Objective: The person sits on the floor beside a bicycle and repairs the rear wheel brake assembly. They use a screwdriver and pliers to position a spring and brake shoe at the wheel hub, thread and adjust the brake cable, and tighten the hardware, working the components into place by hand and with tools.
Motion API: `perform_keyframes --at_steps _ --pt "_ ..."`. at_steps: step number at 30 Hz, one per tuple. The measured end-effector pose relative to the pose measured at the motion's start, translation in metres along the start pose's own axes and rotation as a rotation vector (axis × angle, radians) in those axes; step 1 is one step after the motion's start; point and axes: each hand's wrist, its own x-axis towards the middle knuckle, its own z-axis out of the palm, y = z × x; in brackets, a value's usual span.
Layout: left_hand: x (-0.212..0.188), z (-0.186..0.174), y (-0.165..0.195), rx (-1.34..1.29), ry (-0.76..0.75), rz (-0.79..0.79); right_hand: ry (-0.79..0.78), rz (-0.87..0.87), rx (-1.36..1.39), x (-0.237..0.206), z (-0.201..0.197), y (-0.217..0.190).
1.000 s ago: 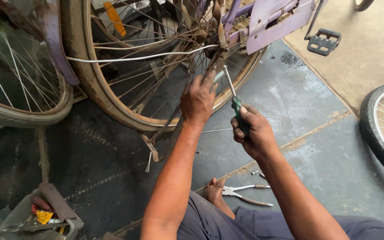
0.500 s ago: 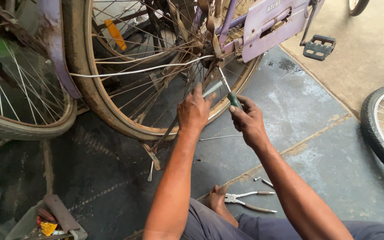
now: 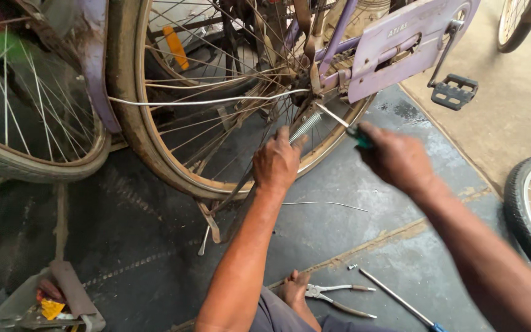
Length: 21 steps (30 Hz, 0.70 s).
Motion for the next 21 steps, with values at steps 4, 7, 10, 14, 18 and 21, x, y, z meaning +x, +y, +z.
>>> perform_keyframes --at_steps 4,7,10,14,18,21 --pt "0.002 0.002 0.003 -0.004 0.006 -0.023 -0.221 -0.094 -0.217 0.038 -0.041 0.030" --pt "0.004 0.001 0.002 -0.014 0.009 -0.042 -0.181 -0.262 -0.183 0.064 -0.061 0.033" --pt "0.002 -0.001 0.000 -0.056 0.041 -0.009 -0.234 -0.298 -0.239 0.074 -0.075 0.016" --pt "0.001 0.001 0.000 -0.074 0.034 -0.015 -0.513 -0.088 -0.532 0.083 -0.099 -0.014" --pt "0.003 0.004 -0.001 -0.059 0.055 -0.009 -0.692 -0.055 -0.678 0.107 -0.112 -0.035" --pt "0.005 0.004 -0.003 -0.118 -0.019 -0.053 -0.646 -0.206 -0.634 0.129 -0.116 -0.029"
